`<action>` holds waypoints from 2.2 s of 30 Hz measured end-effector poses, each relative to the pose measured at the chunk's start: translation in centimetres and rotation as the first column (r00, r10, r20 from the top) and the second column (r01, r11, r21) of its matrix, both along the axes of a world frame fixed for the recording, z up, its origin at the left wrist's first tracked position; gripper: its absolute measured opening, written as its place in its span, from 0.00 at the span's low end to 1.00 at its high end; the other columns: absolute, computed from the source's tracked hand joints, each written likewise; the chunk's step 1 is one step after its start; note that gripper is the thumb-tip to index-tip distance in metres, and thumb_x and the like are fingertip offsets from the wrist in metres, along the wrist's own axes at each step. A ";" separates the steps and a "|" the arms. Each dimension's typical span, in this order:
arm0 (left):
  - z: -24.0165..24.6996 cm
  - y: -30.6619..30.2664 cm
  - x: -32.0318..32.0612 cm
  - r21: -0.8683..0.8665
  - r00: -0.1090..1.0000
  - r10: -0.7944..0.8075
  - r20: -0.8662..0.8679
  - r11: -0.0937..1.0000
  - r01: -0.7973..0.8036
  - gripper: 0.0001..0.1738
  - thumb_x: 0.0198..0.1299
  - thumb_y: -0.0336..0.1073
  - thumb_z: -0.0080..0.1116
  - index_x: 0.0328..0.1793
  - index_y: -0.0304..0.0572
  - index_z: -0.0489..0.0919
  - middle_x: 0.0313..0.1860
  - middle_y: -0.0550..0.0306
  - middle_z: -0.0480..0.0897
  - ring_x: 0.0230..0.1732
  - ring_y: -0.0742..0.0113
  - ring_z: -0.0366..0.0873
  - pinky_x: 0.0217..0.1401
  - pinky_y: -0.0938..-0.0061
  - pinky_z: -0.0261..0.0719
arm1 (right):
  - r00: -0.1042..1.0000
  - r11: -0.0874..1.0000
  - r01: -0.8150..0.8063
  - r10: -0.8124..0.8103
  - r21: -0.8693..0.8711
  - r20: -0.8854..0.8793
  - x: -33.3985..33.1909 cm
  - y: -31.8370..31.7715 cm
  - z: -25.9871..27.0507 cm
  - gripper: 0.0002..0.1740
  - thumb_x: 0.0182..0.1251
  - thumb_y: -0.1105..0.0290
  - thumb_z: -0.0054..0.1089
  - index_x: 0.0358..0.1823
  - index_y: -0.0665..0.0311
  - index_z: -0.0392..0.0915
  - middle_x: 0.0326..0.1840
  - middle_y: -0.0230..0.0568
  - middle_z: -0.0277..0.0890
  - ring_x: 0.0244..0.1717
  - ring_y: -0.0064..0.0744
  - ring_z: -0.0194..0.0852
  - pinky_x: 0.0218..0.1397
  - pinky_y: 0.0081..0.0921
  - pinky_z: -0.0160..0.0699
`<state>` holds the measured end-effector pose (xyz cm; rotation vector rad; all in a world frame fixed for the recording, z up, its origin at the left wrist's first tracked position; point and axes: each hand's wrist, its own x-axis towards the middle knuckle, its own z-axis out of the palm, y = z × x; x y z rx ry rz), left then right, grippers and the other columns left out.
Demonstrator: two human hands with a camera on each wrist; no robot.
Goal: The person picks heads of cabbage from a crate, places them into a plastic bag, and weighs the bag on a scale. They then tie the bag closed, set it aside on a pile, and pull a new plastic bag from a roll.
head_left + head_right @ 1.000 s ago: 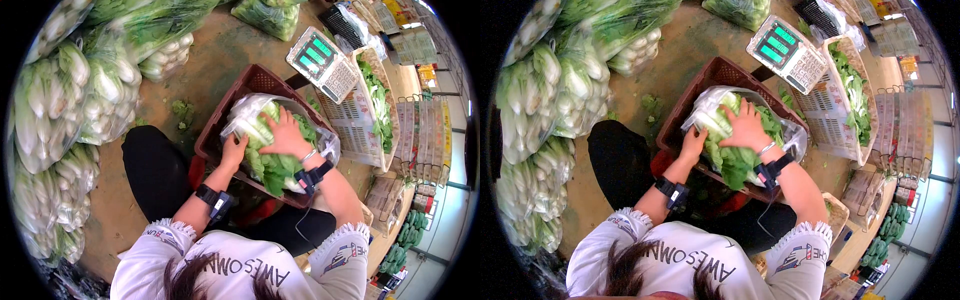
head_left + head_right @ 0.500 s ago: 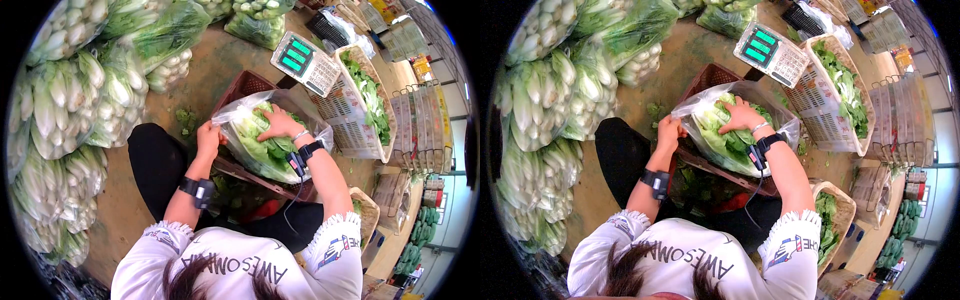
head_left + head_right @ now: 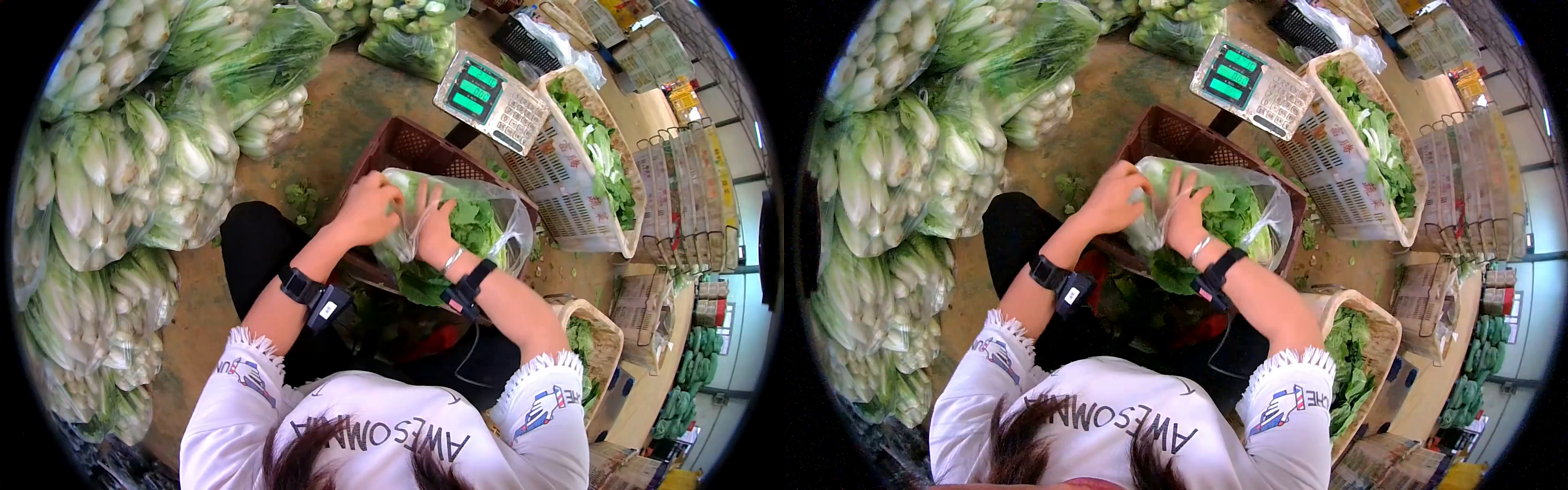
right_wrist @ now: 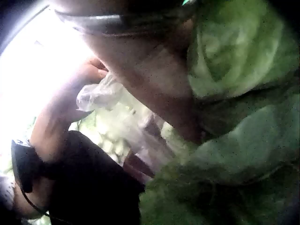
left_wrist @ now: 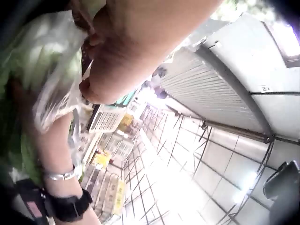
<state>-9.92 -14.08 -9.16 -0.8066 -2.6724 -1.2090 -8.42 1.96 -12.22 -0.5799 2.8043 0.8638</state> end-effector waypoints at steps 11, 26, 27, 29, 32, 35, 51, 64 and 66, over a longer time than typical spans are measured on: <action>3.4 0.2 1.3 0.337 0.476 -0.418 0.774 0.908 0.250 0.14 0.56 0.39 0.53 0.41 0.35 0.76 0.17 0.57 0.72 0.17 0.67 0.69 0.20 0.71 0.66 | 0.960 0.966 0.082 -0.011 -0.244 0.281 -1.2 1.5 4.1 0.54 0.38 0.40 0.64 0.69 0.35 0.46 0.68 0.64 0.42 0.65 0.71 0.40 0.55 0.72 0.47; 10.1 2.3 -4.6 0.789 0.184 -0.805 0.564 0.459 -0.410 0.27 0.62 0.50 0.41 0.53 0.31 0.68 0.19 0.66 0.63 0.11 0.83 0.48 0.13 0.87 0.48 | 0.997 0.962 -0.017 0.035 -0.273 0.064 1.0 3.3 -1.5 0.52 0.40 0.47 0.68 0.68 0.31 0.47 0.70 0.63 0.35 0.67 0.70 0.34 0.51 0.62 0.64; 10.3 2.3 -4.1 0.791 0.207 -0.792 0.574 0.471 -0.392 0.28 0.62 0.51 0.40 0.55 0.31 0.68 0.19 0.66 0.63 0.11 0.83 0.48 0.12 0.88 0.48 | 0.998 0.962 -0.001 0.017 -0.274 0.057 1.0 3.3 -0.9 0.52 0.40 0.47 0.68 0.68 0.31 0.47 0.70 0.63 0.35 0.67 0.70 0.34 0.51 0.62 0.64; 10.6 0.7 -2.9 0.835 0.177 -0.865 0.470 0.370 -0.407 0.32 0.62 0.54 0.38 0.58 0.29 0.65 0.19 0.65 0.62 0.11 0.84 0.48 0.12 0.87 0.48 | 0.984 0.948 0.049 0.008 -0.316 0.177 1.1 3.3 0.6 0.54 0.37 0.48 0.70 0.68 0.30 0.47 0.70 0.63 0.34 0.67 0.68 0.35 0.49 0.61 0.65; 11.6 -1.5 -1.4 0.896 0.209 -0.910 0.358 0.272 -0.351 0.48 0.54 0.67 0.41 0.61 0.22 0.59 0.20 0.65 0.61 0.11 0.85 0.48 0.11 0.89 0.48 | 0.985 0.915 0.049 0.023 -0.400 0.173 0.8 5.1 -0.3 0.54 0.35 0.48 0.71 0.68 0.29 0.48 0.70 0.63 0.32 0.68 0.66 0.35 0.51 0.62 0.64; 10.4 -0.2 -3.0 0.899 0.234 -0.910 0.344 0.247 -0.361 0.49 0.55 0.67 0.42 0.62 0.22 0.55 0.22 0.63 0.63 0.13 0.85 0.50 0.12 0.89 0.47 | 0.989 0.908 -0.006 0.068 -0.418 0.134 1.1 5.0 -0.9 0.45 0.44 0.52 0.65 0.66 0.29 0.52 0.69 0.61 0.36 0.68 0.64 0.36 0.52 0.62 0.64; 7.4 -0.3 -4.9 0.720 0.648 -0.518 0.558 0.690 -0.069 0.22 0.62 0.39 0.48 0.58 0.32 0.67 0.25 0.57 0.77 0.29 0.67 0.75 0.42 0.77 0.68 | 0.672 0.694 0.381 -0.661 -0.611 -0.332 8.9 10.1 8.3 0.46 0.42 0.64 0.67 0.66 0.54 0.55 0.70 0.57 0.39 0.68 0.60 0.40 0.63 0.51 0.53; 0.8 12.8 0.7 -0.674 0.878 -0.457 -0.141 0.694 0.253 0.49 0.43 0.58 0.62 0.70 0.53 0.54 0.71 0.42 0.48 0.68 0.32 0.43 0.66 0.44 0.45 | 0.901 -0.955 0.276 0.217 -0.111 0.377 14.7 17.9 12.4 0.31 0.64 0.63 0.47 0.68 0.47 0.50 0.40 0.54 0.74 0.21 0.28 0.66 0.21 0.21 0.64; -2.1 13.3 2.4 -0.687 0.836 -0.512 -0.196 0.680 0.256 0.47 0.43 0.57 0.63 0.69 0.55 0.56 0.71 0.42 0.48 0.68 0.31 0.44 0.64 0.40 0.46 | 0.926 -0.988 0.144 0.116 -0.053 0.360 13.3 19.2 12.7 0.31 0.64 0.53 0.43 0.69 0.41 0.48 0.52 0.61 0.66 0.33 0.32 0.66 0.26 0.19 0.66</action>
